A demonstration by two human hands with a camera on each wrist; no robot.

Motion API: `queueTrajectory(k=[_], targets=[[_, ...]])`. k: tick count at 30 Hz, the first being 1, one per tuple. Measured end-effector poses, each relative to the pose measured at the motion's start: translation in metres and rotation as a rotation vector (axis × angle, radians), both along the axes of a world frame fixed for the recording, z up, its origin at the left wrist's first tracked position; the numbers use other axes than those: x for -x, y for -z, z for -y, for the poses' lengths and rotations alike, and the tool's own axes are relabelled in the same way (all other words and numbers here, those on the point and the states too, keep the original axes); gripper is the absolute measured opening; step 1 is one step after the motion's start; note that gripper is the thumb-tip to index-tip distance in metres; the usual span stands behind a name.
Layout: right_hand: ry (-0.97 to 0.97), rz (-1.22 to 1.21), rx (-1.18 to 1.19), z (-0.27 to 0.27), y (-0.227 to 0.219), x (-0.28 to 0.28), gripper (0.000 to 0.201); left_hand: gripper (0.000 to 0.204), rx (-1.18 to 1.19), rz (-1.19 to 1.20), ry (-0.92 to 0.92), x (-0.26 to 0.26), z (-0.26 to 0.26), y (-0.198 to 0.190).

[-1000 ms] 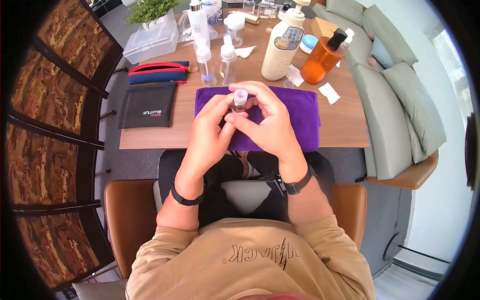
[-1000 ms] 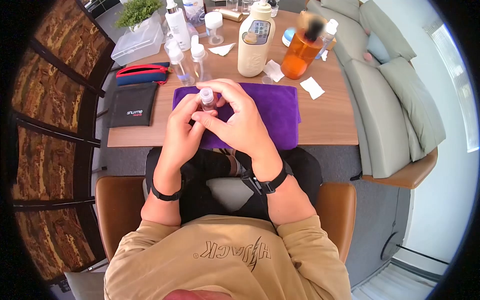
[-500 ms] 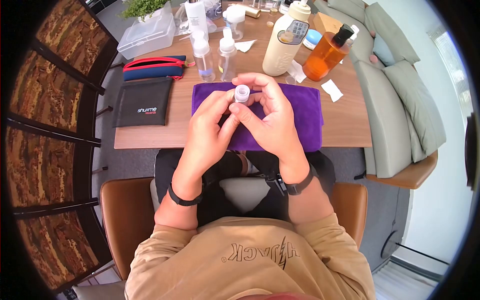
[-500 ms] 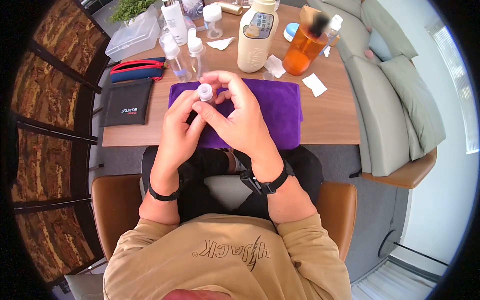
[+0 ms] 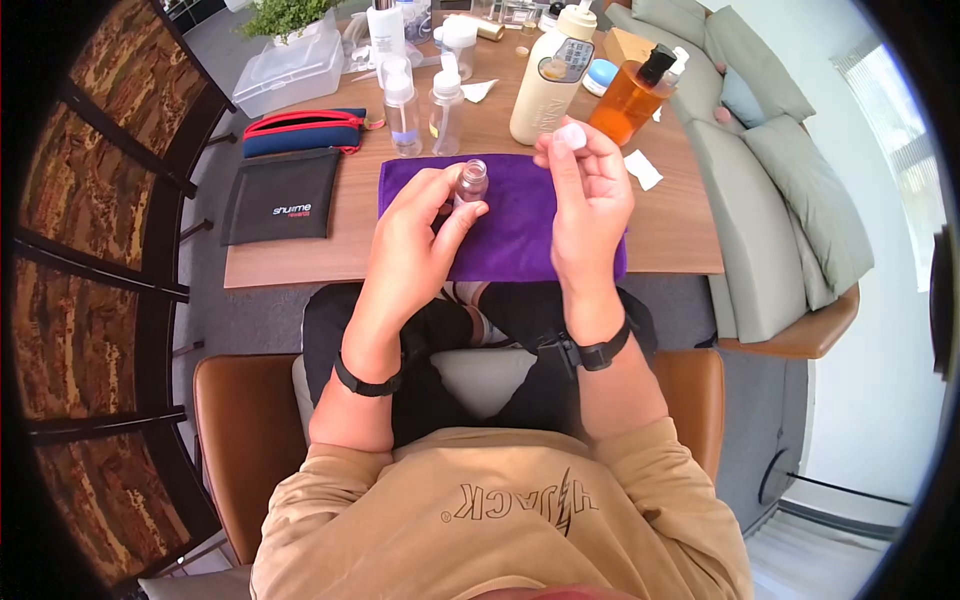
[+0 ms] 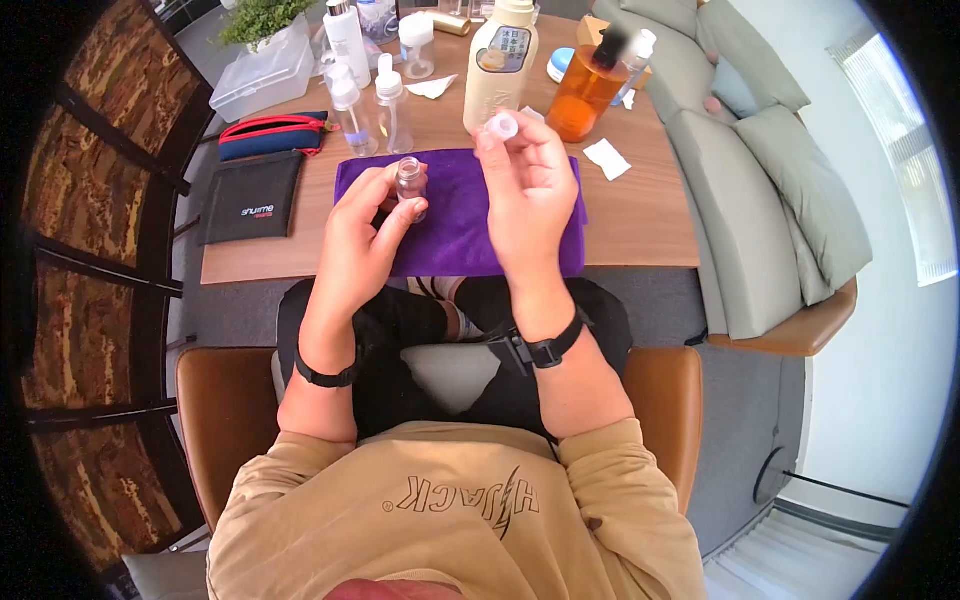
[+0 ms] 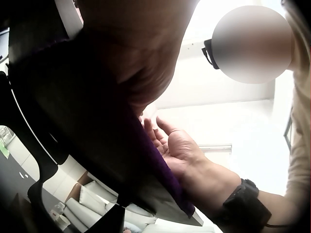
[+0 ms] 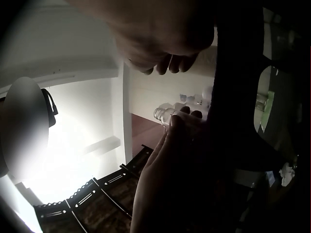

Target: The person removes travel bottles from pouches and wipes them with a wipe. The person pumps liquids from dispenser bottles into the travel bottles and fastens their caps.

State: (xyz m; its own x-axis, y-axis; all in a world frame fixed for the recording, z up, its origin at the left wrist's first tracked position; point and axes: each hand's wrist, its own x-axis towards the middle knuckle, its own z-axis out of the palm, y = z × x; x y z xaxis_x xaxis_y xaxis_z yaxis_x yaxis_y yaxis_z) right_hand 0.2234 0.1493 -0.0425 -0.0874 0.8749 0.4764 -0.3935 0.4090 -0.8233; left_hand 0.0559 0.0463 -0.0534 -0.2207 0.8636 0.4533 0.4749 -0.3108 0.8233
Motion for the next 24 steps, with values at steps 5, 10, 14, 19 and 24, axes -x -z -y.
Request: queueTrajectory(k=[5, 10, 14, 19, 24], targets=[[0.056, 0.774, -0.264, -0.018, -0.021, -0.037, 0.022, 0.036, -0.013, 0.016, 0.014, 0.001, 0.003, -0.002], [0.040, 1.144, -0.407, -0.024, -0.027, -0.045, 0.028, 0.038, 0.011, 0.060, -0.001, -0.001, 0.005, -0.002], [0.032, 1.223, -0.596, -0.024, -0.027, -0.044, 0.032, 0.039, 0.005, 0.063, -0.005, 0.001, 0.007, -0.002], [-0.031, 1.222, -0.542, -0.022, -0.035, -0.044, 0.040, 0.038, -0.034, 0.020, -0.028, 0.003, 0.008, 0.000], [-0.020, 1.140, -0.473, -0.027, -0.031, -0.044, 0.042, 0.040, 0.006, 0.045, 0.000, 0.007, 0.009, -0.003]])
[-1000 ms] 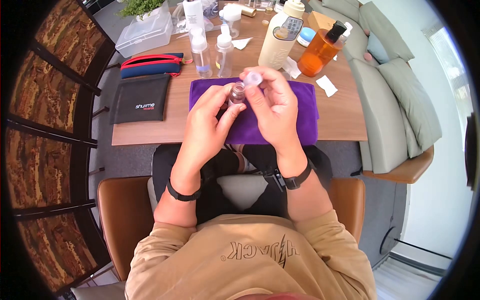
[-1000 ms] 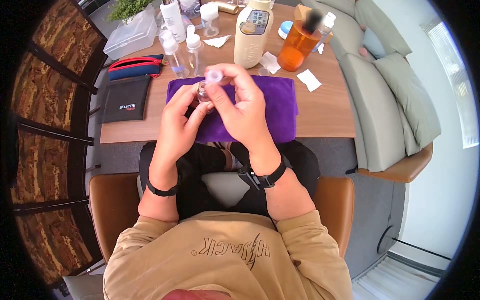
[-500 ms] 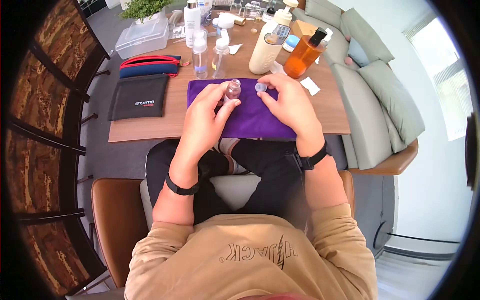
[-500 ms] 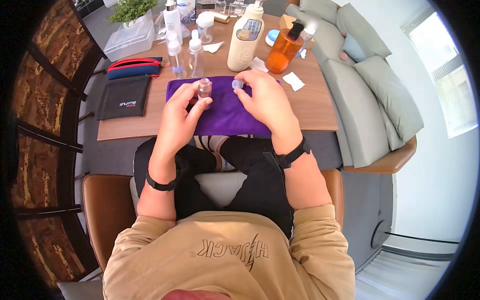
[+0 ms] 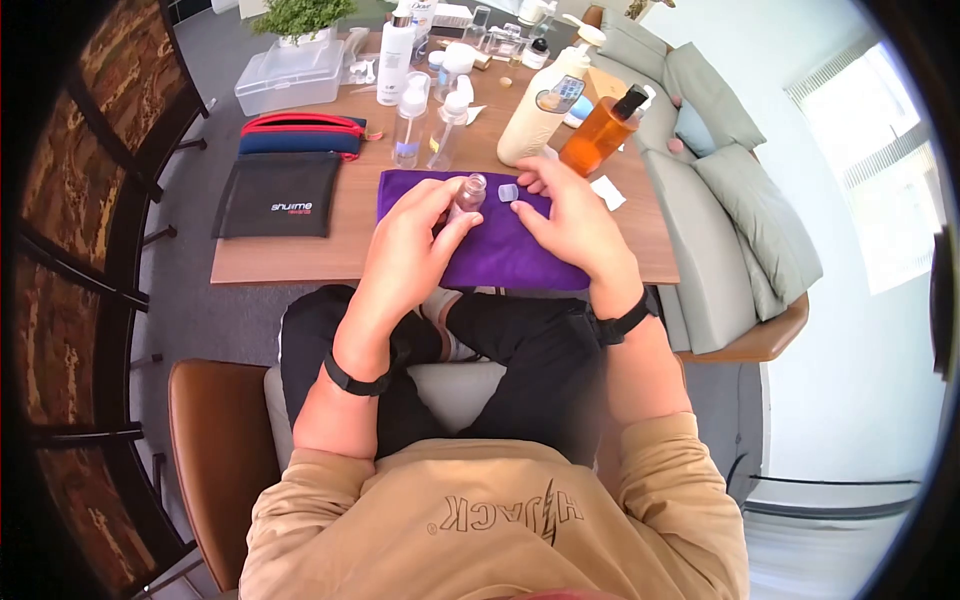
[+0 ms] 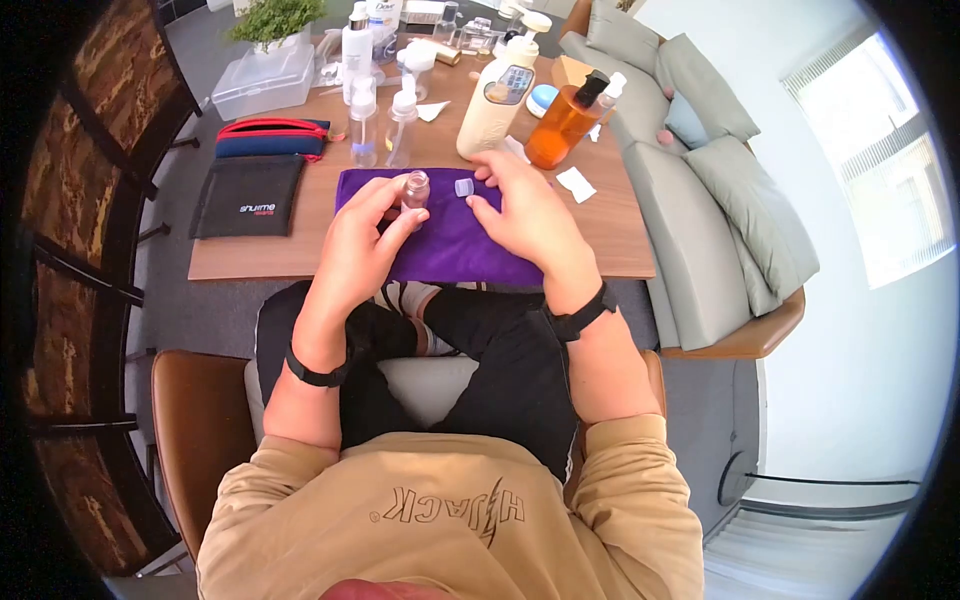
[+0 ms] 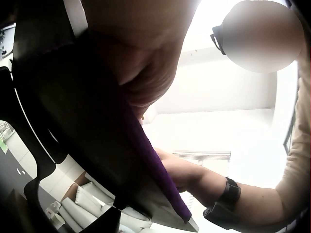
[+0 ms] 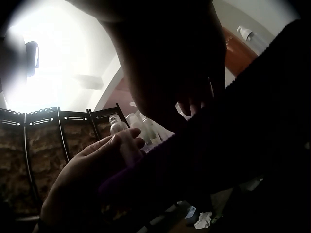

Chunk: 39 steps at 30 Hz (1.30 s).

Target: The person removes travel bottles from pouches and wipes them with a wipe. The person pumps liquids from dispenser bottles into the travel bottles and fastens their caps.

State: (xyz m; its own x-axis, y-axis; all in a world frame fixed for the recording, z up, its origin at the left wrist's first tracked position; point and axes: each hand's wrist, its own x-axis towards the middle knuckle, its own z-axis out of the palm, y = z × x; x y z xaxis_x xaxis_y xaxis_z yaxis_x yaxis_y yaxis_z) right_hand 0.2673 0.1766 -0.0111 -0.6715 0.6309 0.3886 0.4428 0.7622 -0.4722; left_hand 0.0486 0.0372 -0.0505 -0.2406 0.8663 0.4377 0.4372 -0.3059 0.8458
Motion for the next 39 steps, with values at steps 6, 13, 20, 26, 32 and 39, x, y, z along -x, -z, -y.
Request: queueTrajectory(k=[6, 13, 20, 26, 32, 39], targets=[[0.313, -0.440, -0.012, -0.003, -0.037, 0.014, 0.046, 0.043, 0.013, 0.016, 0.019, 0.004, 0.002, -0.003], [0.185, -0.472, -0.287, -0.055, -0.057, 0.048, 0.127, 0.039, -0.047, -0.020, -0.002, 0.004, 0.000, 0.002], [0.168, -0.367, -0.221, -0.055, -0.060, 0.065, 0.125, 0.039, -0.019, -0.118, -0.003, 0.006, 0.005, -0.003], [0.103, -0.485, -0.348, -0.024, -0.097, 0.052, 0.116, 0.040, -0.085, 0.047, -0.038, 0.008, 0.003, 0.002], [-0.121, -0.374, -0.330, 0.022, -0.072, 0.019, 0.115, 0.040, -0.108, 0.158, 0.008, 0.012, 0.000, 0.008], [-0.168, -0.511, -0.087, 0.029, -0.048, 0.011, 0.114, 0.039, -0.106, 0.422, 0.162, 0.013, -0.005, 0.019]])
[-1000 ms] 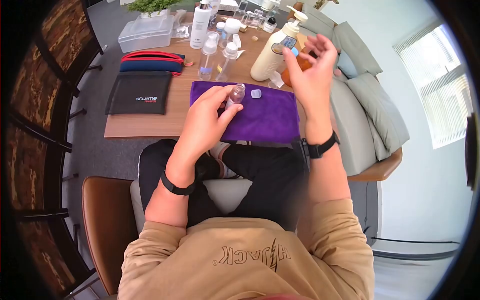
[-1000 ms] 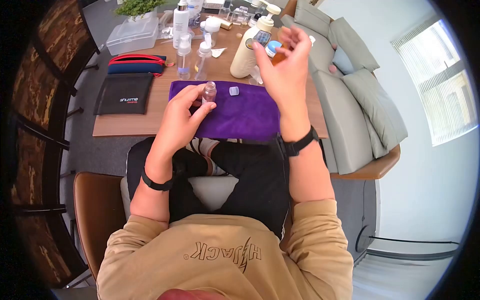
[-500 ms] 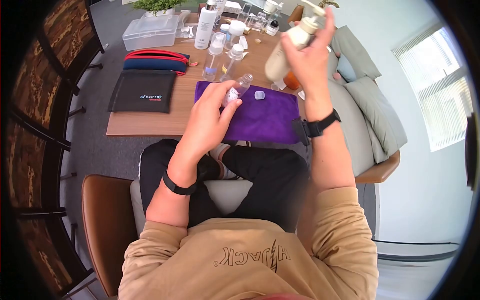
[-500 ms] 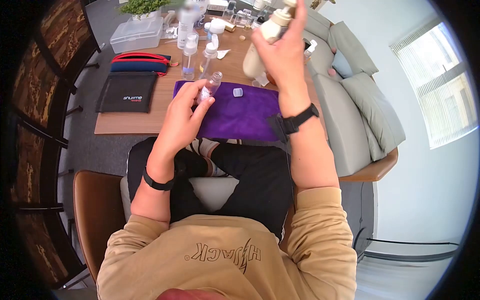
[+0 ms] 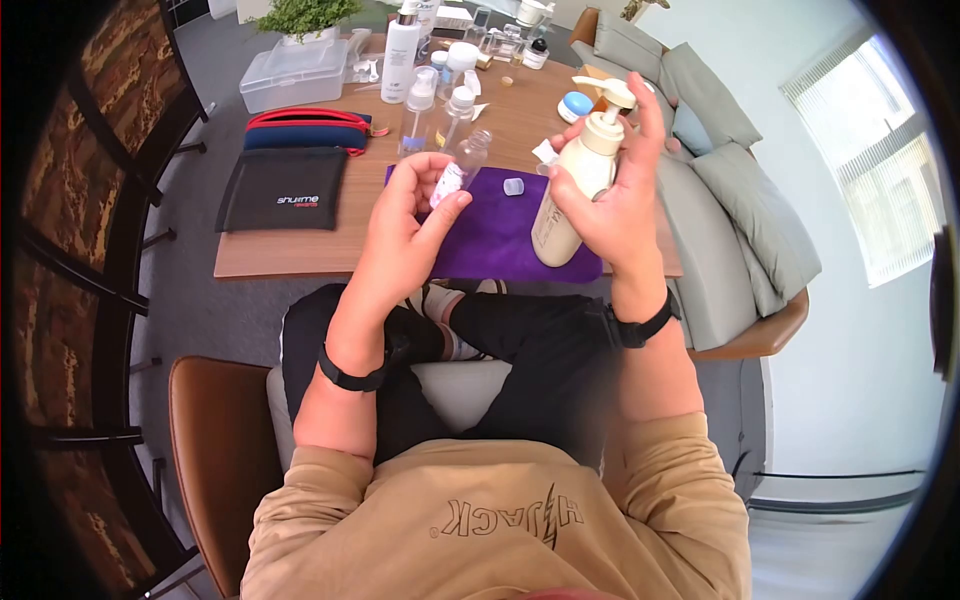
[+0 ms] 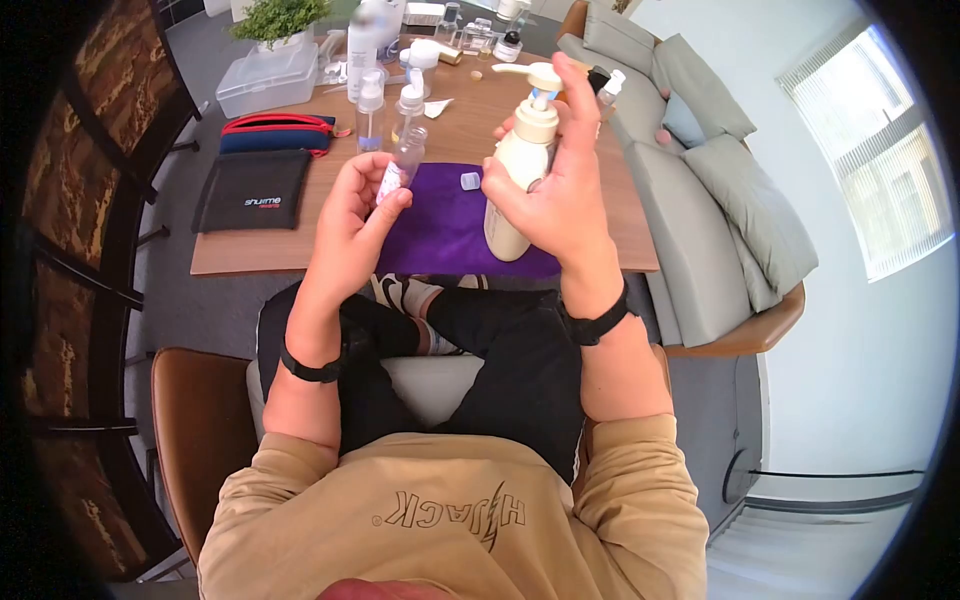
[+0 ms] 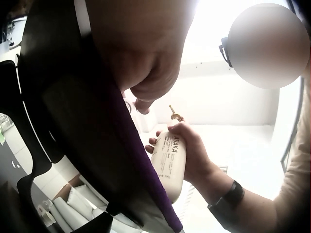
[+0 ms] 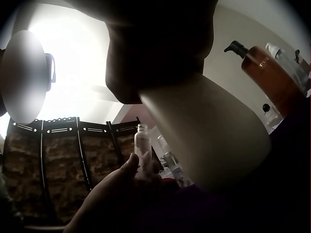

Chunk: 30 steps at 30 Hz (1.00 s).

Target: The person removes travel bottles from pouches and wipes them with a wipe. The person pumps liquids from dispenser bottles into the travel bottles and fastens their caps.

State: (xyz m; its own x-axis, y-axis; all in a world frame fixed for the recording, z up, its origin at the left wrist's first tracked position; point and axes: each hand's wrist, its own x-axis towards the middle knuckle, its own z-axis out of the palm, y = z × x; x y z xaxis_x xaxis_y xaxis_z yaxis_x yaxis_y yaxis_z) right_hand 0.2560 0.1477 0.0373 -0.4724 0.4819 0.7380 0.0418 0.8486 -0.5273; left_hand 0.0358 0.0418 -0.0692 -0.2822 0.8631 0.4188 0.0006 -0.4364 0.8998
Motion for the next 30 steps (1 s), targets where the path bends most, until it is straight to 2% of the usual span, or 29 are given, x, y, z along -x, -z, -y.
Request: queueTrajectory(k=[1, 3, 5, 8, 10, 12, 16, 23, 29, 30], targets=[[0.004, -0.009, -0.002, 0.000, 0.000, -0.001, 0.114, 0.038, -0.016, 0.082, 0.055, 0.001, -0.001, 0.001], [0.003, 0.031, -0.064, 0.001, -0.001, -0.001, 0.113, 0.034, -0.023, 0.063, 0.053, 0.001, 0.006, -0.018], [-0.013, -0.043, -0.045, 0.003, -0.002, 0.001, 0.111, 0.036, -0.063, -0.089, 0.002, 0.002, 0.016, -0.041], [-0.009, -0.060, -0.145, 0.007, -0.010, -0.001, 0.111, 0.039, -0.150, -0.040, -0.015, -0.002, 0.019, -0.073], [-0.056, -0.100, -0.045, 0.008, -0.015, 0.002, 0.112, 0.040, -0.179, -0.106, -0.015, 0.001, 0.019, -0.093], [-0.054, -0.112, -0.077, 0.006, -0.015, 0.002, 0.113, 0.040, -0.226, -0.193, -0.046, 0.003, 0.014, -0.106], [-0.040, -0.114, -0.083, 0.004, -0.008, 0.004, 0.115, 0.040, -0.221, -0.256, -0.084, 0.007, 0.003, -0.100], [-0.073, -0.035, -0.047, 0.003, 0.010, 0.006, 0.110, 0.040, -0.217, -0.197, -0.118, 0.001, -0.004, -0.074], [-0.070, -0.001, -0.061, 0.006, 0.010, 0.012, 0.107, 0.041, -0.320, -0.290, -0.218, 0.006, -0.009, -0.069], [-0.067, 0.011, -0.087, 0.006, 0.010, 0.014, 0.108, 0.041, -0.332, -0.170, -0.193, 0.003, -0.008, -0.071]])
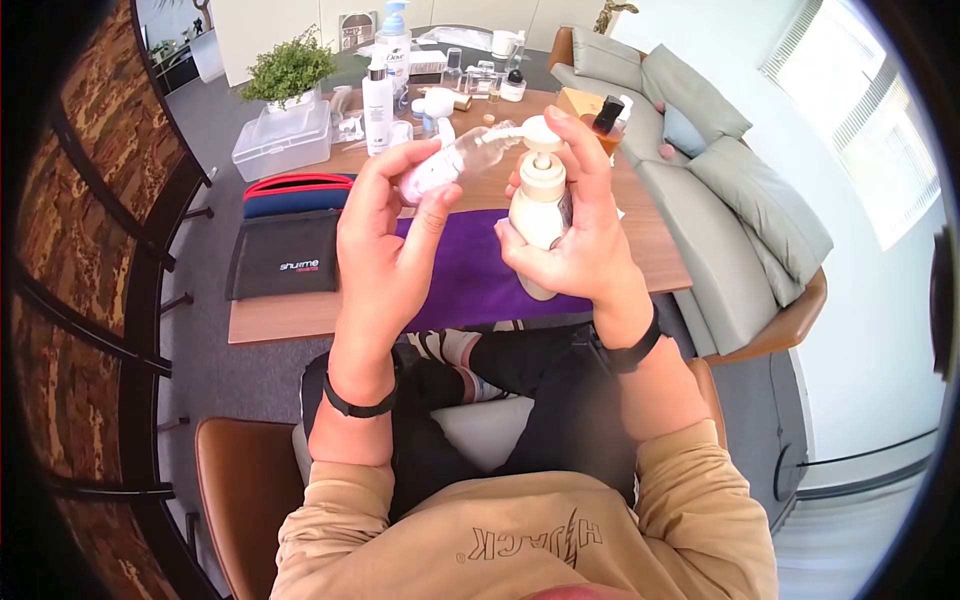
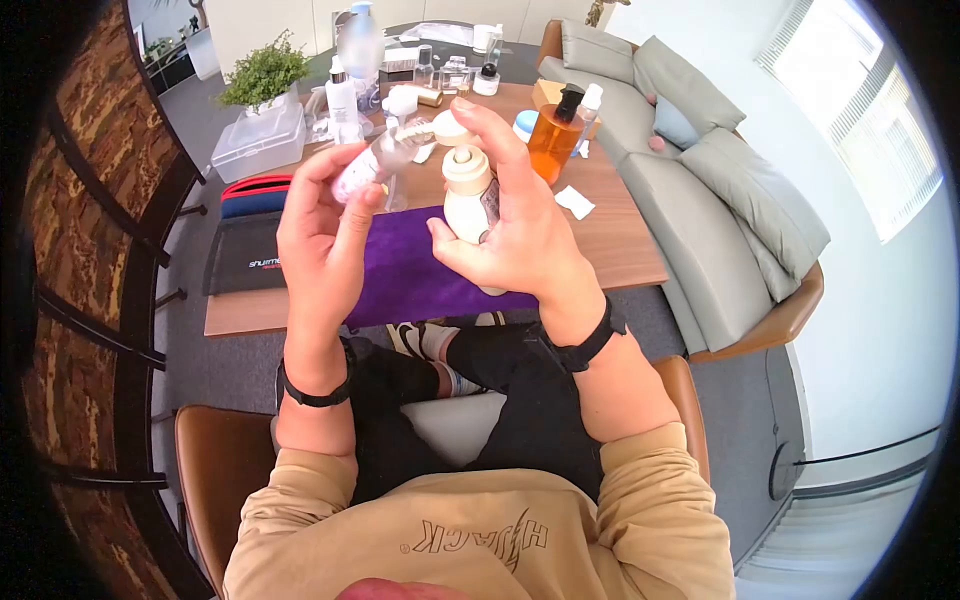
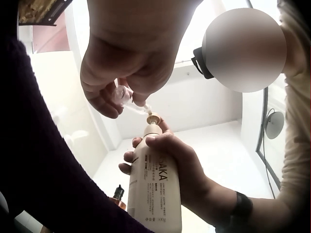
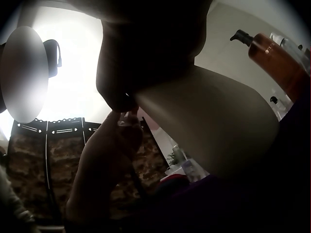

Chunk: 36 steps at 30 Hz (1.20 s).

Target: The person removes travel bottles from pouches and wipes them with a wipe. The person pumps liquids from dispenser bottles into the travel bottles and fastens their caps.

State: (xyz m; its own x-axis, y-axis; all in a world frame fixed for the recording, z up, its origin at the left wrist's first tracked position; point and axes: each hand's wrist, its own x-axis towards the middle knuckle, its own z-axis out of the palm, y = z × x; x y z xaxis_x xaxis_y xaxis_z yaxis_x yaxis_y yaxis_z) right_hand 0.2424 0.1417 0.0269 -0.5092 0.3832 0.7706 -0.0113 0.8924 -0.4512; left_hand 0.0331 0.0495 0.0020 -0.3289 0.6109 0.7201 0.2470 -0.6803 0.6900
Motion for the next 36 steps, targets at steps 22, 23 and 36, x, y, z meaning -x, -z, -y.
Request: queueTrajectory(k=[22, 23, 36], targets=[[-0.028, -0.143, -0.005, -0.002, 0.011, 0.004, 0.104, 0.041, -0.147, 0.206, 0.151, -0.009, -0.002, -0.005], [-0.036, -0.165, 0.006, -0.002, 0.011, 0.005, 0.104, 0.041, -0.153, 0.200, 0.144, -0.009, -0.002, -0.005], [-0.046, -0.185, 0.043, -0.004, 0.011, 0.005, 0.107, 0.039, -0.079, 0.242, 0.125, -0.016, -0.001, -0.004]])
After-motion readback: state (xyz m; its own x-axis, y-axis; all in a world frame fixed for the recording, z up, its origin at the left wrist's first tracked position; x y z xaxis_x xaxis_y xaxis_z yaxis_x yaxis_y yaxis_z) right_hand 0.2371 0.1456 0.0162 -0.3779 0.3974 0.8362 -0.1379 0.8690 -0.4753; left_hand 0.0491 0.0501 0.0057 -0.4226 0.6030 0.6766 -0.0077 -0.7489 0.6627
